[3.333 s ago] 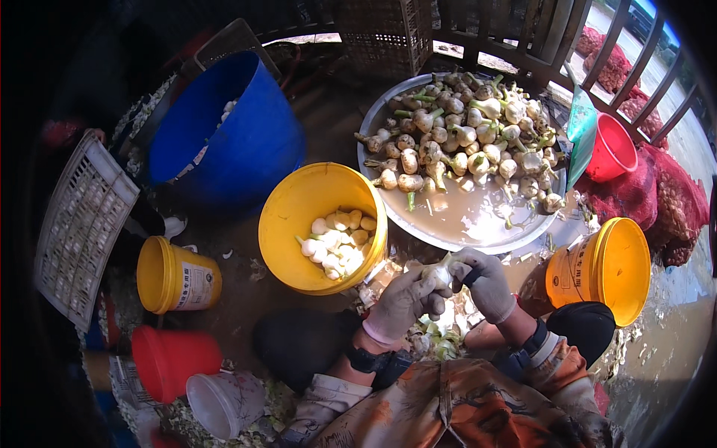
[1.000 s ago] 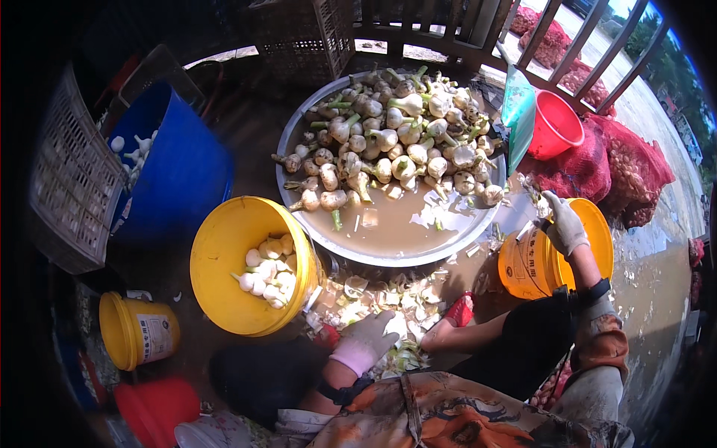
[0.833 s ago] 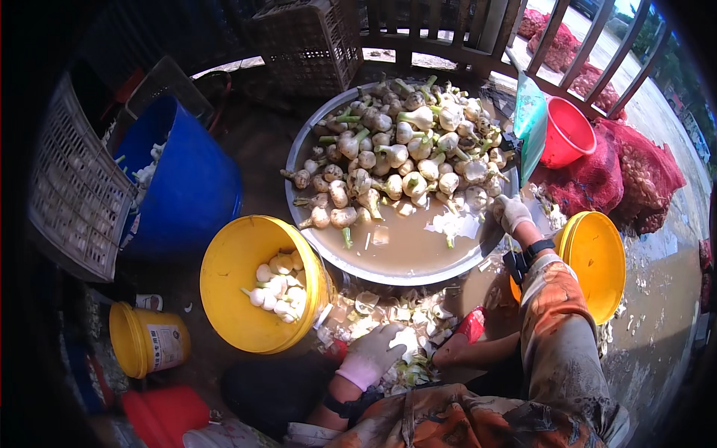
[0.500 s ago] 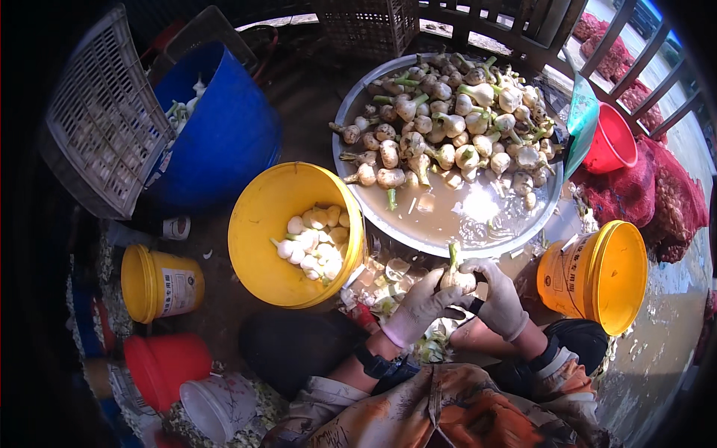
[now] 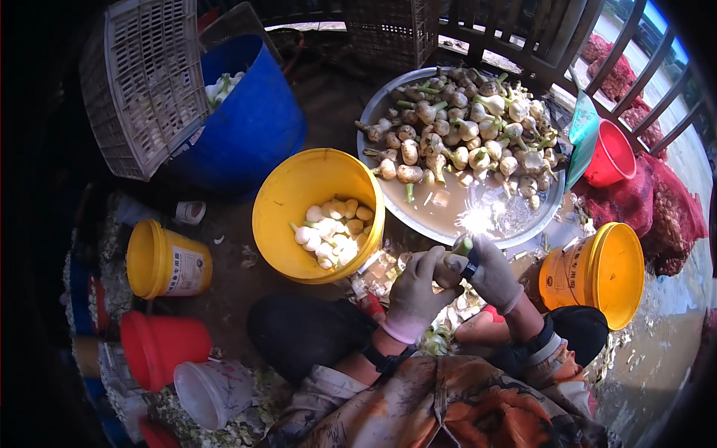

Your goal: Peeling the outer skins of onions or similar vegetable bulbs by hand.

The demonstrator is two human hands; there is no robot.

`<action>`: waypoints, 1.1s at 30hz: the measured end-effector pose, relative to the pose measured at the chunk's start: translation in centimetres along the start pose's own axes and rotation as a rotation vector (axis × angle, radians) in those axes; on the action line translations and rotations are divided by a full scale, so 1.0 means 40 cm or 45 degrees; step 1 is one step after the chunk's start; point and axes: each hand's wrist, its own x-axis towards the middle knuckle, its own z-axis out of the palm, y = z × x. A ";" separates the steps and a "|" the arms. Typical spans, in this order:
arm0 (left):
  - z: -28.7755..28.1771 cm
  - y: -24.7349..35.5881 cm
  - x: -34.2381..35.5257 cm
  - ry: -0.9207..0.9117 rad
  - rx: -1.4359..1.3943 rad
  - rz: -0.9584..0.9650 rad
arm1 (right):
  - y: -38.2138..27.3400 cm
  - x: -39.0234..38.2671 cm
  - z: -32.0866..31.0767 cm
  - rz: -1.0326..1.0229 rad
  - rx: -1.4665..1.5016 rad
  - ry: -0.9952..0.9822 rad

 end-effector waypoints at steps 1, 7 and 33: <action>-0.005 0.010 0.006 0.015 0.012 0.018 | 0.000 0.004 -0.001 -0.001 -0.005 0.007; -0.020 -0.048 0.006 -0.204 -0.486 -0.082 | 0.006 -0.017 -0.048 0.227 0.722 -0.190; -0.031 -0.003 0.035 -0.846 -1.767 -0.496 | -0.002 -0.075 -0.101 0.046 0.559 -0.383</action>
